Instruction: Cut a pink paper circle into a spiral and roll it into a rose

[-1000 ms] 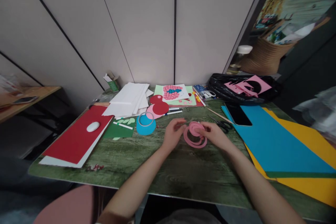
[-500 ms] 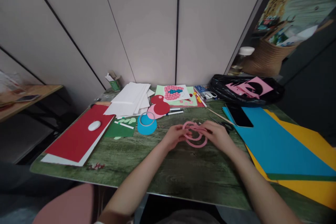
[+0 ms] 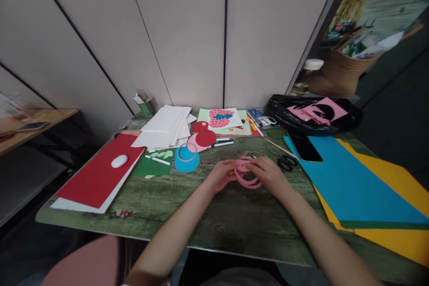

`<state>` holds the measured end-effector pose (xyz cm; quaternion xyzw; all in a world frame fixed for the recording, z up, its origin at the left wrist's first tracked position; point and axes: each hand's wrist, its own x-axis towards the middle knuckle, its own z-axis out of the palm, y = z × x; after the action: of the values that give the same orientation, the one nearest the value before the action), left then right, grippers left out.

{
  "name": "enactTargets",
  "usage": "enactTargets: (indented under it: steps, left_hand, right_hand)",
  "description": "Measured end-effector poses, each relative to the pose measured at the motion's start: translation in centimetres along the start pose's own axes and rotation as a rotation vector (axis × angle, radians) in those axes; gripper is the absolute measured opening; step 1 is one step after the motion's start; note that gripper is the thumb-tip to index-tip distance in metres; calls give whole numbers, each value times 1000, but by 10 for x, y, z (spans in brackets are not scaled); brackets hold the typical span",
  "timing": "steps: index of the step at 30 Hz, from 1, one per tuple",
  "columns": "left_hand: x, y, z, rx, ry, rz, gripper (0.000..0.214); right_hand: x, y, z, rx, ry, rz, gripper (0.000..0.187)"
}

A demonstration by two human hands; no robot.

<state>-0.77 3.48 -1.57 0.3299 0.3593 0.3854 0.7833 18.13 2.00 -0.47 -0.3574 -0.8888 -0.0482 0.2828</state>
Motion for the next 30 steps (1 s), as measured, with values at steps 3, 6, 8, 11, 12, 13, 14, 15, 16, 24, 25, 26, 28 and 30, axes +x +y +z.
enactTargets:
  steps: [3,6,8,11,12,13,14,15,16,24,25,26,28,30]
  left_hand:
    - [-1,-2,1,31,13,50,40]
    - [1,-3,-2,47,46,92,41]
    - [2,-3,-4,64,56,106,41]
    - [4,-2,-7,94,45,100,39]
    - [4,-2,-7,104,36,94,39]
    - [4,-3,-7,115,28,89,39]
    - [4,-3,-6,127,19,85,39]
    - [4,-3,-6,138,11,82,40]
    - [3,-4,-6,150,6,82,40]
    - [2,-4,-6,219,1,104,41]
    - [2,-4,-6,230,1,110,41]
    - [2,-4,-5,242,1,117,40]
    - [2,-4,-5,273,0,133,38]
    - [2,-5,-4,308,-2,156,39]
  right_hand:
    - [2,-1,-1,39,-22,15,24]
    - [6,-5,-7,108,-17,66,40]
    - [8,-7,-11,184,11,124,48]
    - [8,-2,-13,334,152,339,44]
    - [8,1,-12,395,179,435,42]
    - [7,4,-11,467,174,523,41]
    - [7,8,-9,554,128,584,39]
    - [7,11,-7,648,53,619,37]
    - [7,13,-6,734,-22,632,36]
    - [8,11,0,967,-154,716,33]
    - [8,12,0,973,-144,742,33]
    - [7,12,1,982,-139,765,33]
    - [6,13,1,1002,-137,790,33]
    - [5,13,2,1019,-141,801,34]
